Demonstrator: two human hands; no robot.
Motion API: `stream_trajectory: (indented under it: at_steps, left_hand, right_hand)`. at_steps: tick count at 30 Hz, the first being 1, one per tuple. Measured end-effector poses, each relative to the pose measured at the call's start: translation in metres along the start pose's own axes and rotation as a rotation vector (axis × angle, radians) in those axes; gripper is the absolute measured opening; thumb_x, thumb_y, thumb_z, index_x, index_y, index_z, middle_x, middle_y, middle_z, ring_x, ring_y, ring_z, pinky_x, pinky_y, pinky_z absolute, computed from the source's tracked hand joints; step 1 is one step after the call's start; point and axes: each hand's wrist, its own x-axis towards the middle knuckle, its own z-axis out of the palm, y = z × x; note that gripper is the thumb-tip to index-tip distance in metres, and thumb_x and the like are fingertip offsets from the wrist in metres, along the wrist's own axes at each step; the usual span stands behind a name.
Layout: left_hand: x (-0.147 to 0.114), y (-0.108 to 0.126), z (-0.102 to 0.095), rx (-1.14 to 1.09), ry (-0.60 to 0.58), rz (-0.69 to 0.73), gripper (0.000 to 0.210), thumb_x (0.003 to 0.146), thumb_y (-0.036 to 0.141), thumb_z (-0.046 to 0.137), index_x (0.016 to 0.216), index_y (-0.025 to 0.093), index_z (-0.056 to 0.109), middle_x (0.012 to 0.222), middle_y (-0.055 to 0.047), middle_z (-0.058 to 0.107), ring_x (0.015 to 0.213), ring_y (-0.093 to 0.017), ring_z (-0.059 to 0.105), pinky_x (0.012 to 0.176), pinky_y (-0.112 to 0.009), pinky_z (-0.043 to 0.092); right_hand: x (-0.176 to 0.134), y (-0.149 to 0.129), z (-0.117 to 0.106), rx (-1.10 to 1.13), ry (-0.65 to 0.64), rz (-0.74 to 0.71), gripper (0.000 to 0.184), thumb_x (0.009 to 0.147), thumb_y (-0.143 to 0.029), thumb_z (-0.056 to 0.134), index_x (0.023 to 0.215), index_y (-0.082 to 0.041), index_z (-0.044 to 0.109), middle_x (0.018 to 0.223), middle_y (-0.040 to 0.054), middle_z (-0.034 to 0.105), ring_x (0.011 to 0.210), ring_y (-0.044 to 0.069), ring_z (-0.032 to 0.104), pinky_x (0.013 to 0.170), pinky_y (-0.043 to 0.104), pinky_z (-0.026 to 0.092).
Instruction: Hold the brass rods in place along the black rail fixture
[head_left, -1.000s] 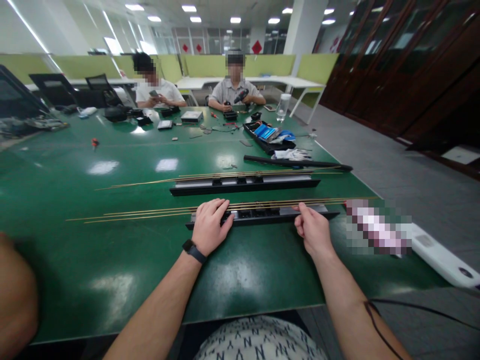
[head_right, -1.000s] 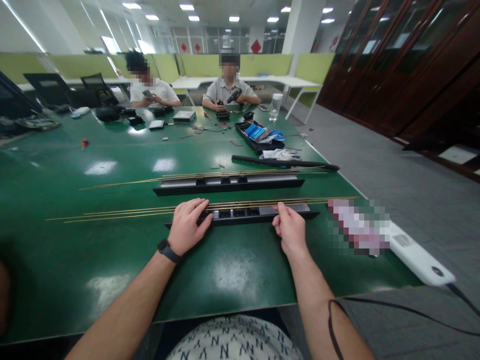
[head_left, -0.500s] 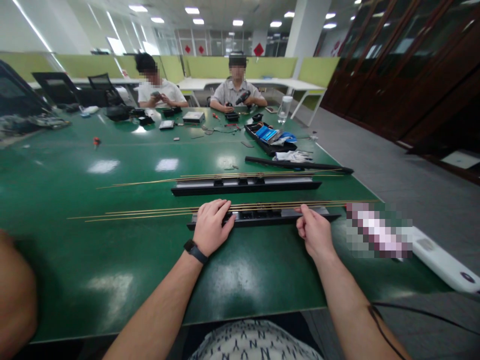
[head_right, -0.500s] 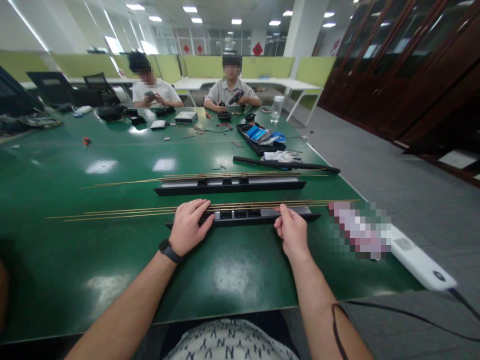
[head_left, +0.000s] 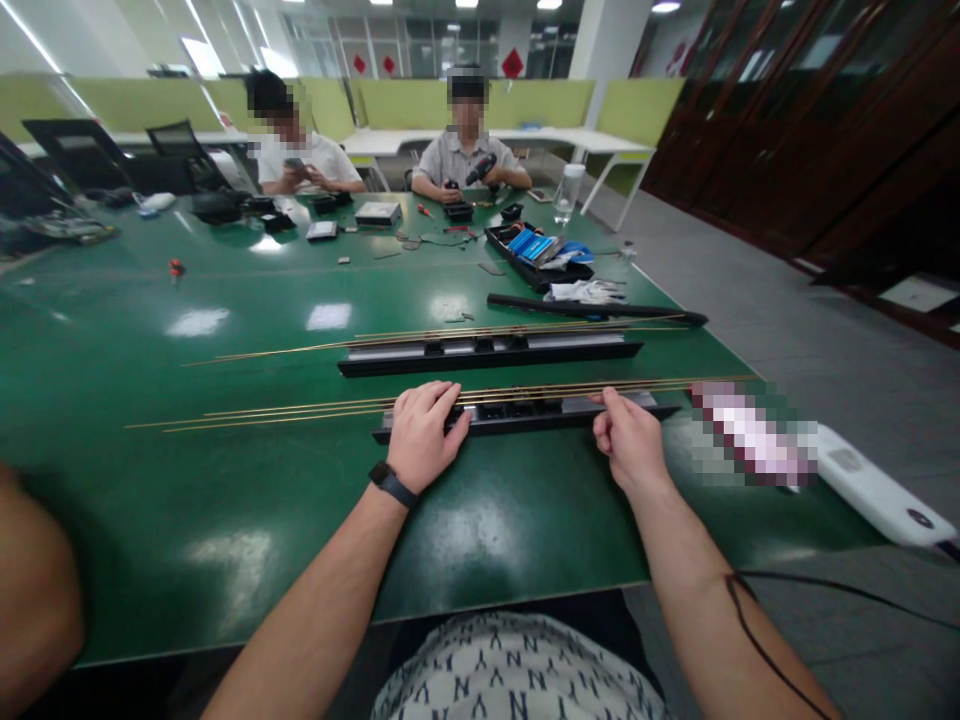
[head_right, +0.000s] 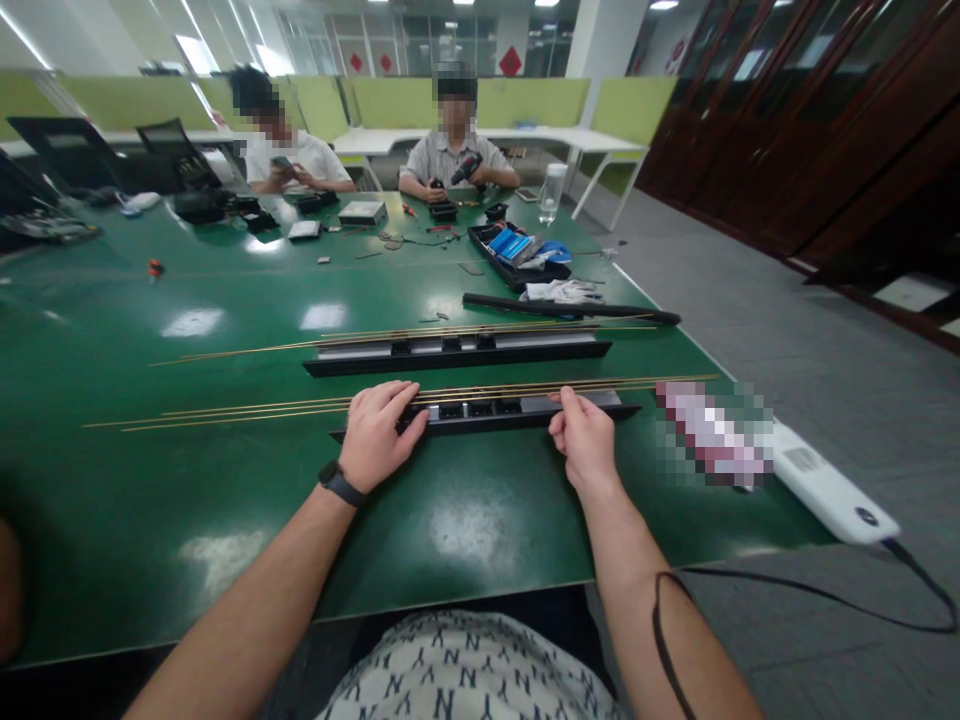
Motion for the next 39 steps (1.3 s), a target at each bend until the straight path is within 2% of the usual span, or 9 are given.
stream_trajectory:
  at_steps: [7,26,39]
  left_hand:
    - [0.0008,0.0020,-0.0001,0.006,-0.013,-0.015,0.037,0.100,0.039,0.061,0.130,0.020,0.068,0.129,-0.012,0.072,0.124,-0.029,0.064,0.106,-0.047,0.044]
    - [0.0009,0.0005,0.0009,0.004,-0.006,-0.008,0.036,0.099,0.040,0.062,0.128,0.020,0.068,0.128,-0.011,0.073,0.121,-0.028,0.065,0.104,-0.045,0.044]
    - [0.0035,0.0029,0.0020,-0.009,-0.022,-0.058,0.033,0.098,0.041,0.063,0.124,0.022,0.070,0.126,-0.011,0.074,0.119,-0.029,0.066,0.105,-0.048,0.043]
  right_hand:
    - [0.0032,0.0027,-0.0027,0.012,-0.009,-0.023,0.047,0.077,-0.060,0.082,0.088,-0.015,0.074,0.044,-0.0027,0.053,0.031,0.007,0.036,0.030,0.019,0.022]
    - [0.0041,0.0072,-0.0044,0.038,-0.012,-0.040,0.045,0.083,-0.058,0.077,0.088,-0.014,0.075,0.043,-0.0024,0.053,0.030,0.007,0.036,0.031,0.018,0.021]
    - [0.0027,0.0094,-0.0029,0.004,0.003,-0.071,0.047,0.083,-0.061,0.076,0.088,-0.014,0.074,0.042,-0.0028,0.053,0.030,0.007,0.035,0.030,0.018,0.022]
